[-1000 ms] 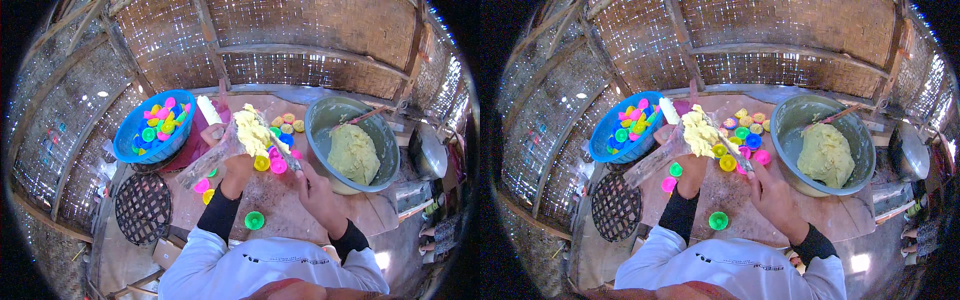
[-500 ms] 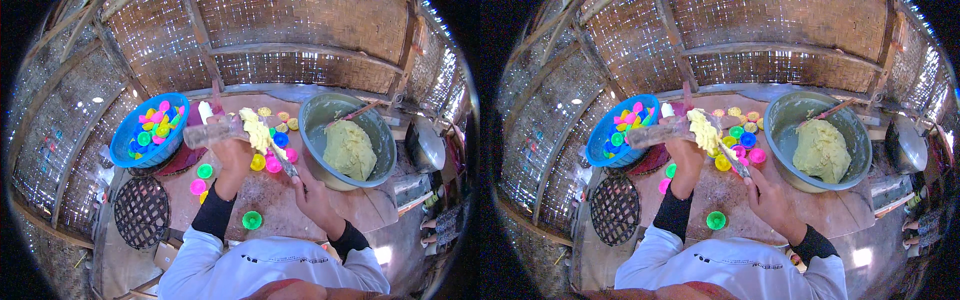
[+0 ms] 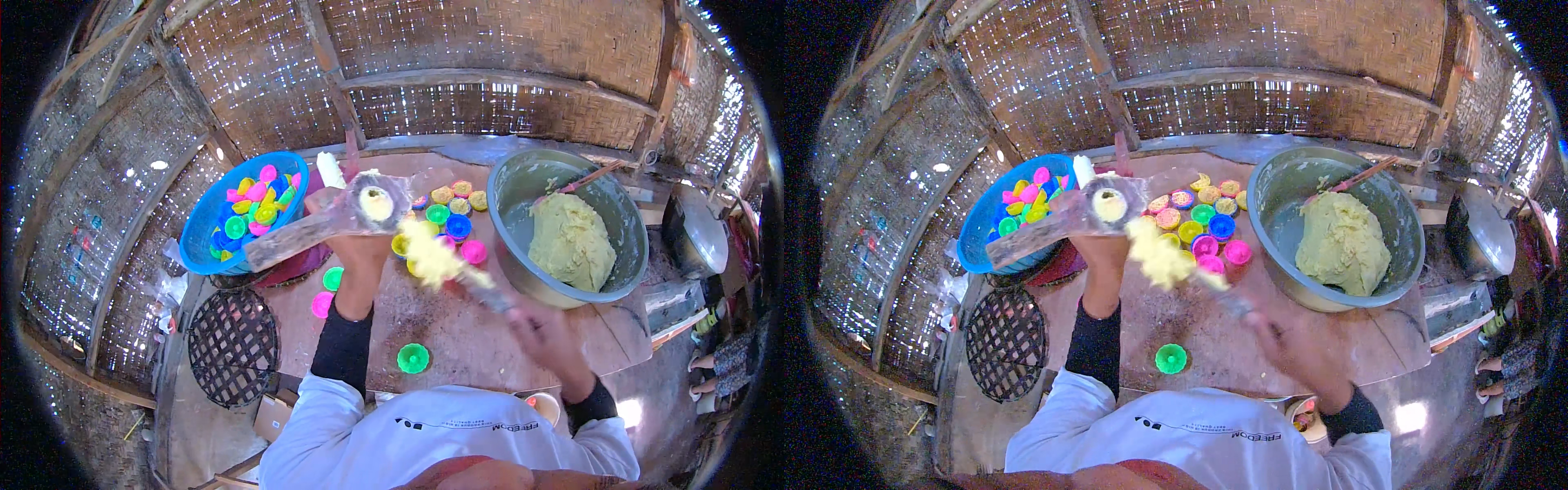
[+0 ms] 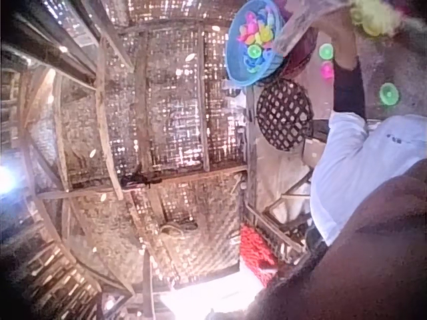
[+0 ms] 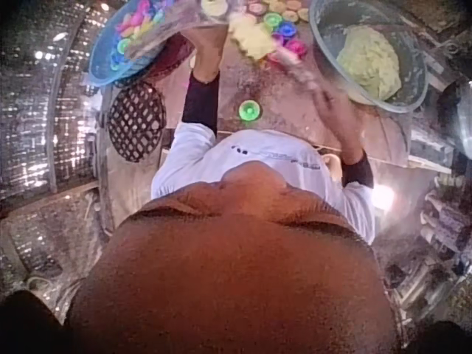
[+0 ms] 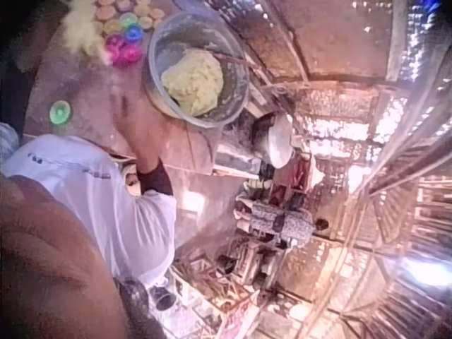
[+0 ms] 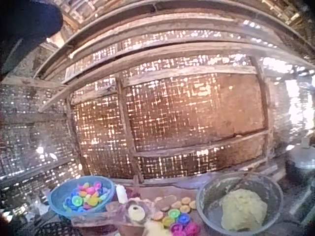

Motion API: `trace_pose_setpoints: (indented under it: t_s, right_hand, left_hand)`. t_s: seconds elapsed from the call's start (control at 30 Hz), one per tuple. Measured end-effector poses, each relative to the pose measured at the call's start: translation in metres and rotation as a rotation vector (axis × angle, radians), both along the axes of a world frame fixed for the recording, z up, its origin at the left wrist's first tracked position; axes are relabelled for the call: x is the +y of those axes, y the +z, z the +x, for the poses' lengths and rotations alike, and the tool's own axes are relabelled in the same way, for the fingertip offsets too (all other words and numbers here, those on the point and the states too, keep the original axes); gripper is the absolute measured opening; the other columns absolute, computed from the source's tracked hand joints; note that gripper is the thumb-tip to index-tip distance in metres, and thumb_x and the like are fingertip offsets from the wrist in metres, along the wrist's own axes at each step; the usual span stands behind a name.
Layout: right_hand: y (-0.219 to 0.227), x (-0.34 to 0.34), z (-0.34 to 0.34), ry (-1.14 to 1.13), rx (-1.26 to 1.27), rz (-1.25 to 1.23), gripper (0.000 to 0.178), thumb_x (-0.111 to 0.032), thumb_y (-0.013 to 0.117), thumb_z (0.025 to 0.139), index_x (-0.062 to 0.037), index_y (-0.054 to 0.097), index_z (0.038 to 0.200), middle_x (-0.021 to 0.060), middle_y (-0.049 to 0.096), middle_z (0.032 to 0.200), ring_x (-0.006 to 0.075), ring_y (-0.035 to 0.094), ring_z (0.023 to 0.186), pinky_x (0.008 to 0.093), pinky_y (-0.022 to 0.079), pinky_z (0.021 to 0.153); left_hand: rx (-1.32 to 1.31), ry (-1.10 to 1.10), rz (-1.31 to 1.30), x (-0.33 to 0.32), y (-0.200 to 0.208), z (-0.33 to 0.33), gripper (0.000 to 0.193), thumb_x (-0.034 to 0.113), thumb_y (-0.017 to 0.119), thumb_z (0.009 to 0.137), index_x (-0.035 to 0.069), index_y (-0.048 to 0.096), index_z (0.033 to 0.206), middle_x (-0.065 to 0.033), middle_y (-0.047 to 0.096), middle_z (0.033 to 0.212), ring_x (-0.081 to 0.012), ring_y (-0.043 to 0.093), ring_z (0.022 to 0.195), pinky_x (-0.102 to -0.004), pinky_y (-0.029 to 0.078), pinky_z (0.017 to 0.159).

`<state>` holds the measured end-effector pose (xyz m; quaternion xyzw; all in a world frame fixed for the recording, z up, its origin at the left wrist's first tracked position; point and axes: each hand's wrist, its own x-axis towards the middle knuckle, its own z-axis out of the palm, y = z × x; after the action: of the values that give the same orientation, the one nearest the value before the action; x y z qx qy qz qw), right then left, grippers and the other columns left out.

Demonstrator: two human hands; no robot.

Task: The person scoops a yellow dough mixture from a large metal bowl using a spoon and fills a wooden mold. They press the dough into the mold, then invert it onto a table to release the formed cake. The person repeats this process, filling and releasing the dough into various colorful plastic molds arranged on the table.

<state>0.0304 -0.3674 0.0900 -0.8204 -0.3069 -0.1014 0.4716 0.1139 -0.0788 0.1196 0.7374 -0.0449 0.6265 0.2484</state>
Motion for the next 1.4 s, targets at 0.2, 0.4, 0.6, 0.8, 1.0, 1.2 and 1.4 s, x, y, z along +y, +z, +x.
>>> trace_pose_setpoints:
  t_s: [0.2,0.4,0.6,0.8,1.0,1.2,1.4]
  right_hand:
    - [0.043,-0.072,0.044,-0.357,0.355,0.106,0.028,-0.023,0.045,0.092,-0.0014,0.06,0.103,-0.0028,0.042,0.05,0.0043,0.037,0.041,0.0199,0.03,0.038]
    - [0.067,-0.044,0.024,0.087,0.883,0.173,0.034,-0.03,0.042,0.093,-0.0047,0.058,0.11,-0.0034,0.04,0.047,0.0032,0.031,0.035,0.0184,0.025,0.032]
    - [0.054,-0.035,0.032,0.347,1.107,0.104,0.037,-0.033,0.043,0.092,-0.0051,0.054,0.115,-0.0036,0.039,0.048,0.0034,0.03,0.035,0.0181,0.024,0.032]
    - [0.074,-0.068,0.03,0.073,0.881,0.178,0.035,-0.03,0.043,0.092,-0.0029,0.06,0.106,-0.0039,0.039,0.048,0.0032,0.029,0.034,0.0186,0.021,0.031]
    - [0.039,-0.146,0.09,-0.484,0.269,-0.518,0.027,-0.023,0.051,0.088,-0.0031,0.062,0.102,0.0066,0.058,0.073,0.0125,0.054,0.059,0.0257,0.043,0.052]
    - [-0.007,-0.047,0.099,0.003,0.215,0.106,0.038,-0.03,0.042,0.092,-0.001,0.055,0.113,0.0098,0.057,0.112,0.0239,0.056,0.098,0.0372,0.043,0.088]
    - [-0.016,0.118,0.016,1.349,1.794,1.102,0.084,-0.062,0.04,0.081,-0.0045,0.017,0.138,0.0274,0.045,0.121,0.0265,0.055,0.071,0.0374,0.047,0.053]
  left_hand:
    - [-0.129,-0.464,-0.303,0.011,-0.021,0.0,0.05,0.004,0.075,0.063,0.005,0.043,0.102,-0.0065,0.05,0.089,-0.0182,0.052,0.083,-0.0309,0.045,0.076]
    - [-0.19,-0.418,-0.008,0.005,-0.027,-0.006,0.042,0.011,0.076,0.064,0.008,0.046,0.093,-0.0053,0.051,0.083,-0.0205,0.051,0.076,-0.0352,0.041,0.074]
    - [-0.167,-0.504,0.231,-0.003,-0.018,-0.01,0.039,0.008,0.077,0.06,0.008,0.049,0.088,-0.007,0.052,0.081,-0.0217,0.052,0.072,-0.0355,0.042,0.062]
    - [-0.087,-0.47,0.549,0.024,-0.021,-0.021,0.029,0.006,0.077,0.057,0.009,0.052,0.072,-0.0071,0.053,0.077,-0.0235,0.054,0.065,-0.0352,0.042,0.051]
    - [-0.19,-0.497,0.353,0.027,-0.022,-0.035,0.028,0.009,0.075,0.061,0.009,0.05,0.073,-0.0059,0.049,0.074,-0.0205,0.052,0.066,-0.0329,0.042,0.055]
    - [0.02,-1.36,-0.769,0.012,0.039,-0.056,0.023,0.022,0.068,0.073,0.013,0.047,0.073,-0.0031,0.044,0.087,-0.0169,0.045,0.078,-0.0324,0.039,0.079]
    - [-0.092,-2.217,-0.901,-0.004,-0.018,-0.021,0.02,0.019,0.072,0.067,0.02,0.055,0.076,-0.0018,0.043,0.091,-0.0152,0.044,0.084,-0.0319,0.038,0.081]
